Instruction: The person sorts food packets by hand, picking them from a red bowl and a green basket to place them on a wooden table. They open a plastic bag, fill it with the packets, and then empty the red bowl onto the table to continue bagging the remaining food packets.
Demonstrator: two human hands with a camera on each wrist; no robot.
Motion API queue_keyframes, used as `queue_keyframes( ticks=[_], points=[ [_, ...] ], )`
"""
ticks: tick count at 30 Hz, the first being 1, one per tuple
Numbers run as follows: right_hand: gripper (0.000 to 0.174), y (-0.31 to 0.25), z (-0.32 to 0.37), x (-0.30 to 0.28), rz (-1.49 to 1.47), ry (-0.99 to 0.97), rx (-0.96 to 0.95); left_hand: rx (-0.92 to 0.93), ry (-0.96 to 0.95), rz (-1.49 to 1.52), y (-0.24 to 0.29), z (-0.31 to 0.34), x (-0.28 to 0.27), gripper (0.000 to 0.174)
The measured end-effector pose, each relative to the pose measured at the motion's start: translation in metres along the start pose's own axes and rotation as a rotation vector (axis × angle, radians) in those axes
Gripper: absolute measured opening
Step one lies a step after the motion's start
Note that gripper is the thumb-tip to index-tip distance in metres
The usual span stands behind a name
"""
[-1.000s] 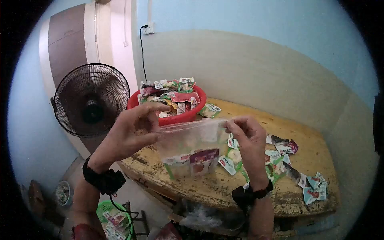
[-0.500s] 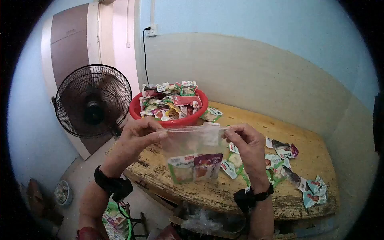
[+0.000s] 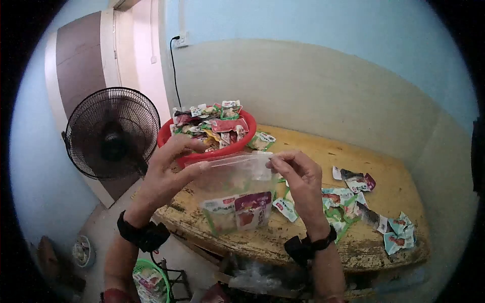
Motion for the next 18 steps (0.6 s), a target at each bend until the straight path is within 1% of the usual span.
queue_keyframes(
  ticks=[2, 5, 8, 9, 12, 13, 16, 18],
  points=[
    [0.012, 0.000, 0.000, 0.000, 0.016, 0.002, -0.001, 0.288, -0.011, -0.377, 0.035, -0.007, 0.010, 0.032],
    [0.012, -0.001, 0.001, 0.001, 0.043, -0.009, 0.009, 0.465, -0.098, -0.587, 0.066, -0.018, 0.047, 0.033],
    [0.012, -0.001, 0.000, -0.004, 0.060, -0.009, -0.021, 0.523, -0.163, -0.655, 0.064, -0.033, 0.079, 0.029],
    [0.013, 0.002, 0.000, -0.006, 0.068, -0.002, -0.035, 0.540, -0.177, -0.643, 0.065, -0.036, 0.086, 0.022],
    [0.015, -0.001, -0.001, -0.007, 0.102, 0.005, -0.056, 0.527, -0.284, -0.661, 0.061, -0.046, 0.099, 0.018],
    [0.015, -0.005, -0.001, -0.007, 0.117, -0.003, -0.055, 0.532, -0.248, -0.689, 0.059, -0.045, 0.099, 0.015],
    [0.014, -0.003, -0.002, -0.010, 0.117, 0.005, -0.052, 0.521, -0.327, -0.662, 0.054, -0.038, 0.084, 0.013],
    [0.013, 0.001, -0.001, -0.013, 0.126, 0.011, -0.037, 0.451, -0.329, -0.635, 0.049, -0.033, 0.064, 0.013]
  ],
)
Point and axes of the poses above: each hand's wrist, its own z-axis away from the middle knuckle, its own x-axis out of the palm, y = z × x, the point moved 8 cm from there along -z, towards the middle knuckle, and after that the axes turned 3 degrees about -x, right-handed, at the moved point
